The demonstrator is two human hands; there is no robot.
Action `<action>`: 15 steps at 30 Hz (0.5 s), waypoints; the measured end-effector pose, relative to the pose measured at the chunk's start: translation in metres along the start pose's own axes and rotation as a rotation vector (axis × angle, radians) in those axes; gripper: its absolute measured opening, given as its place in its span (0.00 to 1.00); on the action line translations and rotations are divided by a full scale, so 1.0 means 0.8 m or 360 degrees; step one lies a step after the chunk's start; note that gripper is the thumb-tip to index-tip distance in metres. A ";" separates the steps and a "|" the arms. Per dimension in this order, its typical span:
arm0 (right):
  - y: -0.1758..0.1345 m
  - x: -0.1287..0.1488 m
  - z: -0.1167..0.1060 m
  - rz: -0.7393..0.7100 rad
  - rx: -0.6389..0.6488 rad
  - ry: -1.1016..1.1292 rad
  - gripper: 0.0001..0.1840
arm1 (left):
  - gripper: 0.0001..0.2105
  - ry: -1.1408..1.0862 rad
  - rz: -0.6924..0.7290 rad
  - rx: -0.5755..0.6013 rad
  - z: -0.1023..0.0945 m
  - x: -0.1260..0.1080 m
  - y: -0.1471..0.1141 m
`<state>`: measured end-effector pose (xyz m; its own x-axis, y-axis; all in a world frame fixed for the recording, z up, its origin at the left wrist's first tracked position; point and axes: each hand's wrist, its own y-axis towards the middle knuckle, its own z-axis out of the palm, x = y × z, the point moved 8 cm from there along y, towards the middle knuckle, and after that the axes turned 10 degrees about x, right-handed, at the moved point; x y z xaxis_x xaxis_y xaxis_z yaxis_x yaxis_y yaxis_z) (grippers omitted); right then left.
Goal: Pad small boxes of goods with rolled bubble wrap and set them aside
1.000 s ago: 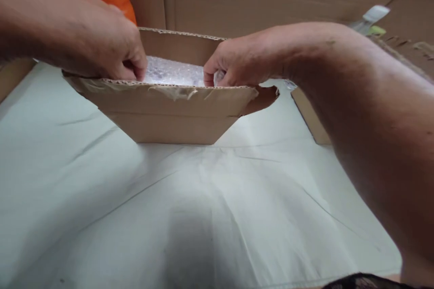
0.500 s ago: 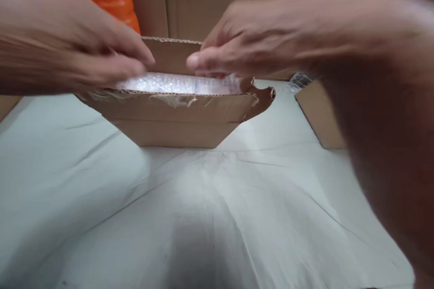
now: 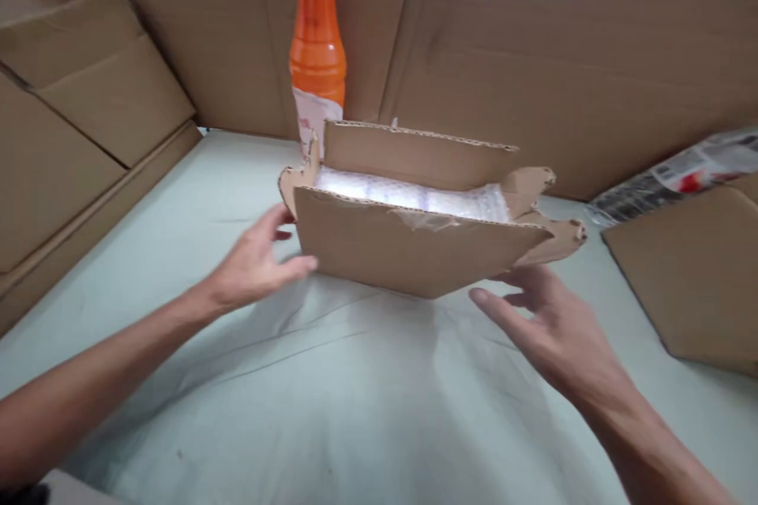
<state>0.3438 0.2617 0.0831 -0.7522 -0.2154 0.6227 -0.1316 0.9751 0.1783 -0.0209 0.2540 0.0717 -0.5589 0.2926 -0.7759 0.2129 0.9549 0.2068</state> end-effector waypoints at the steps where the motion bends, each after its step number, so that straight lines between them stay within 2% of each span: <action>1: 0.008 0.005 0.024 0.0026 0.0120 0.0050 0.18 | 0.32 -0.0067 -0.0032 0.0085 0.020 0.011 0.005; 3: 0.022 0.020 0.056 0.0064 0.0236 0.0118 0.16 | 0.33 -0.0156 -0.0046 0.0061 0.039 0.020 0.008; 6: 0.032 0.050 0.075 0.0048 0.0183 0.0133 0.14 | 0.30 -0.0125 -0.0151 -0.0145 0.029 0.025 -0.022; 8: 0.035 0.076 0.099 0.0001 0.0284 0.0194 0.12 | 0.27 -0.0062 -0.0267 -0.0253 0.007 0.034 -0.066; 11: 0.055 0.134 0.160 -0.0189 0.0487 0.0350 0.10 | 0.25 -0.0026 -0.0419 -0.0467 -0.043 0.063 -0.136; 13: 0.088 0.179 0.211 -0.0348 0.0574 0.0513 0.16 | 0.25 -0.0017 -0.0498 -0.0675 -0.081 0.089 -0.165; 15: 0.135 0.224 0.264 -0.0485 0.0630 0.0663 0.26 | 0.27 -0.0006 -0.0515 -0.0844 -0.113 0.112 -0.168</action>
<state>0.0588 0.3398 0.0530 -0.3406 -0.4098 0.8462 -0.5874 0.7955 0.1488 -0.1724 0.1566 0.0281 -0.5256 -0.0150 -0.8506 -0.3944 0.8902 0.2281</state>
